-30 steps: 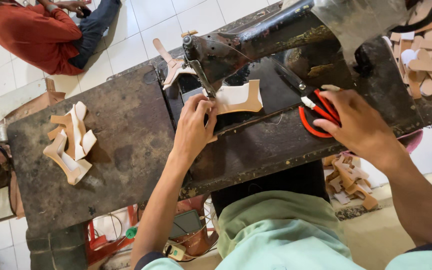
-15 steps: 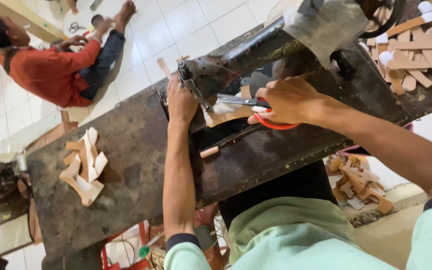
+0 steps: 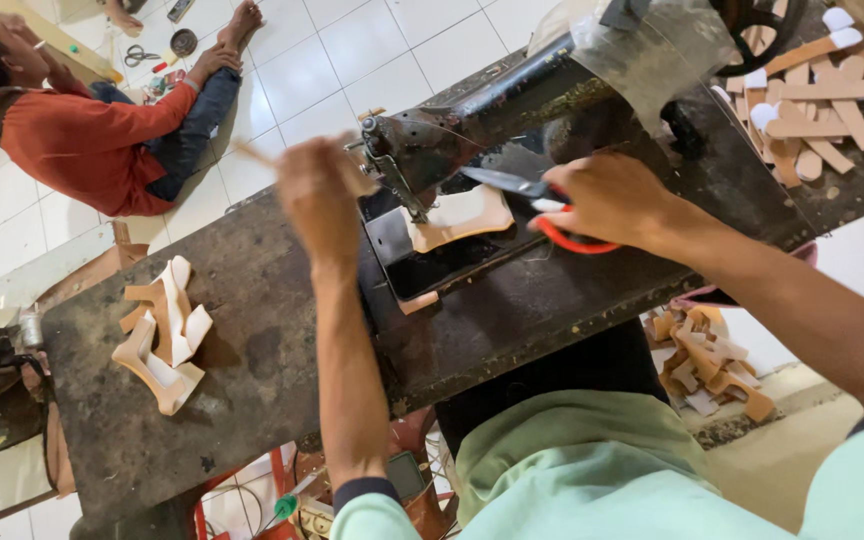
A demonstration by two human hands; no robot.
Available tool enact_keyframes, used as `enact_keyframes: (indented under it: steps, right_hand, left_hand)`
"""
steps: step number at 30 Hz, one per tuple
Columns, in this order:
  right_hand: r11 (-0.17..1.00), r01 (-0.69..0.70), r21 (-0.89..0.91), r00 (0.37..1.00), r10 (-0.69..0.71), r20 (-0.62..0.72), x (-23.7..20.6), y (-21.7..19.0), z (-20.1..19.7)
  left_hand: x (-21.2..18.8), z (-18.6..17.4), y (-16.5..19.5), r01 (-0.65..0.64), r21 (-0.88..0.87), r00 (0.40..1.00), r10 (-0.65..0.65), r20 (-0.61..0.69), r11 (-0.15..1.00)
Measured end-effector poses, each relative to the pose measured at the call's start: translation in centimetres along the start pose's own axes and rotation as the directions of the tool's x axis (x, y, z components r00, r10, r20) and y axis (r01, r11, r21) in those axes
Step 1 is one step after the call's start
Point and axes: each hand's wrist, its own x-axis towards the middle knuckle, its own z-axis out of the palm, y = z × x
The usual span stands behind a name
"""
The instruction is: The person uses a sewing machine to stitch beige shoe parts, guiding them under the needle and trimming threads with scissors. They repeatedly pick up parts, sew them, and place finished pieces aside.
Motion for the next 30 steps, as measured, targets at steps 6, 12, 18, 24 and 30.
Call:
enact_keyframes:
  steps: [6, 12, 18, 24, 30]
  right_hand:
    - [0.997, 0.000, 0.080, 0.889, 0.037, -0.457, -8.2, 0.9, 2.1]
    - [0.475, 0.180, 0.862, 0.903, 0.268, -0.336, -15.2, -1.5, 7.7]
    - [0.428, 0.443, 0.788, 0.243, 0.788, -0.565, -29.8, 8.6, 7.9]
    - [0.434, 0.442, 0.785, -0.071, 0.889, -0.452, -36.4, 13.6, 7.2]
    - [0.257, 0.767, 0.587, 0.192, 0.782, -0.593, -31.0, 10.3, 8.5]
  left_hand:
    - [-6.4, -8.5, 10.5, 0.027, -0.076, 0.988, -0.038, -0.147, 0.997]
    - [-12.1, -4.3, 23.2, -0.161, -0.414, 0.955, 0.247, 0.163, 0.896]
    - [-14.4, -1.7, 24.3, -0.247, -0.464, 0.920, 0.356, 0.165, 0.851]
    - [-14.9, 0.3, 22.3, -0.086, -0.415, 0.838, 0.291, 0.461, 0.906]
    - [-14.7, 0.2, 21.8, 0.037, -0.458, 0.838, 0.222, 0.498, 0.888]
